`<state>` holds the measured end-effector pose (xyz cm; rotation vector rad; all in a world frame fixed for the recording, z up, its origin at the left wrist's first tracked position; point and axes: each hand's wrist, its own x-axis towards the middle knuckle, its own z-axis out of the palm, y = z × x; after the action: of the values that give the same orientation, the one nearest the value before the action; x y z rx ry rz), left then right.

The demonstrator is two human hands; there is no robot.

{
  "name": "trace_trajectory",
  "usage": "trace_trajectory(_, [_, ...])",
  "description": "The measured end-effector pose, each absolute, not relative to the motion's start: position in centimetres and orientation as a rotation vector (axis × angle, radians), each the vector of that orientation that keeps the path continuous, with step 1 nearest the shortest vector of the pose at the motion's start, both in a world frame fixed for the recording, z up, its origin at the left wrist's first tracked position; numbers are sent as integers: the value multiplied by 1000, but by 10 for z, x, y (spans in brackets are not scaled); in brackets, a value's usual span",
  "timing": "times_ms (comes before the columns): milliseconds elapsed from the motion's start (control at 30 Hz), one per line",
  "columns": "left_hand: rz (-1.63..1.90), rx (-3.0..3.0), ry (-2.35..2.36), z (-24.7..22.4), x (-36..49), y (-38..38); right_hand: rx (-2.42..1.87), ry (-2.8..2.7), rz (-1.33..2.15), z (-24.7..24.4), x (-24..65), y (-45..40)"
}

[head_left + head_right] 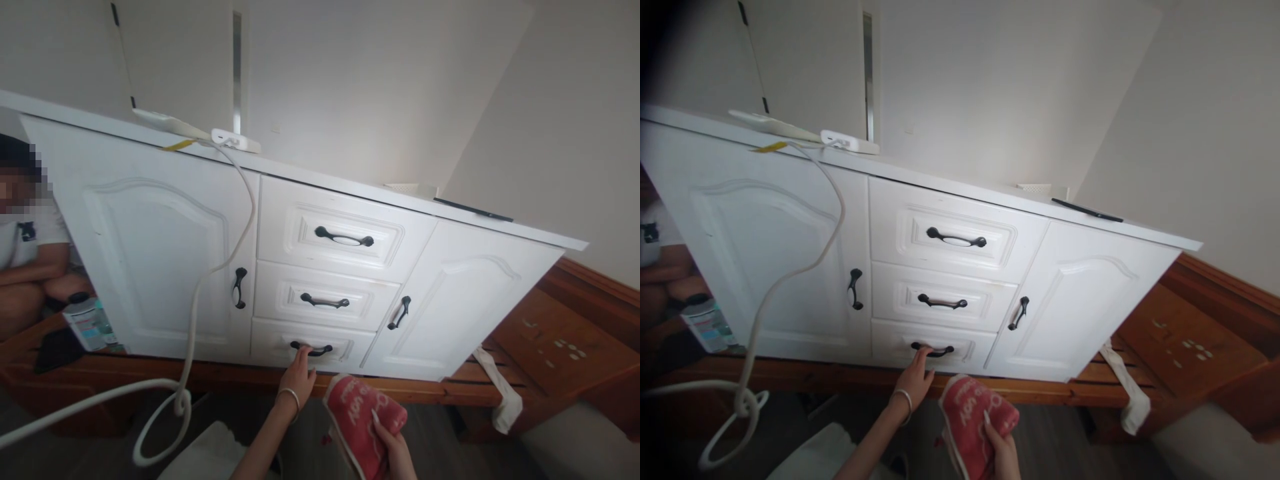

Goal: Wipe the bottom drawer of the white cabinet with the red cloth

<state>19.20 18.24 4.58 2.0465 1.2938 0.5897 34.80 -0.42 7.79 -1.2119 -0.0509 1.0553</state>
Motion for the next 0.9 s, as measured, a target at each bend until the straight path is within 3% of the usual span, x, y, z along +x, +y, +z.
trace_trajectory(200, [591, 2025, 1309, 46, 191, 183, -1155, 1, 1143, 135, 355, -9])
trace_trajectory(533, [611, 1999, 1360, 46, 186, 158, -1191, -86, 1140, 158, 342, -3])
trace_trajectory(900, [778, 1953, 1079, -17, 128, 51, -1196, -141, 1149, 188, 329, 7])
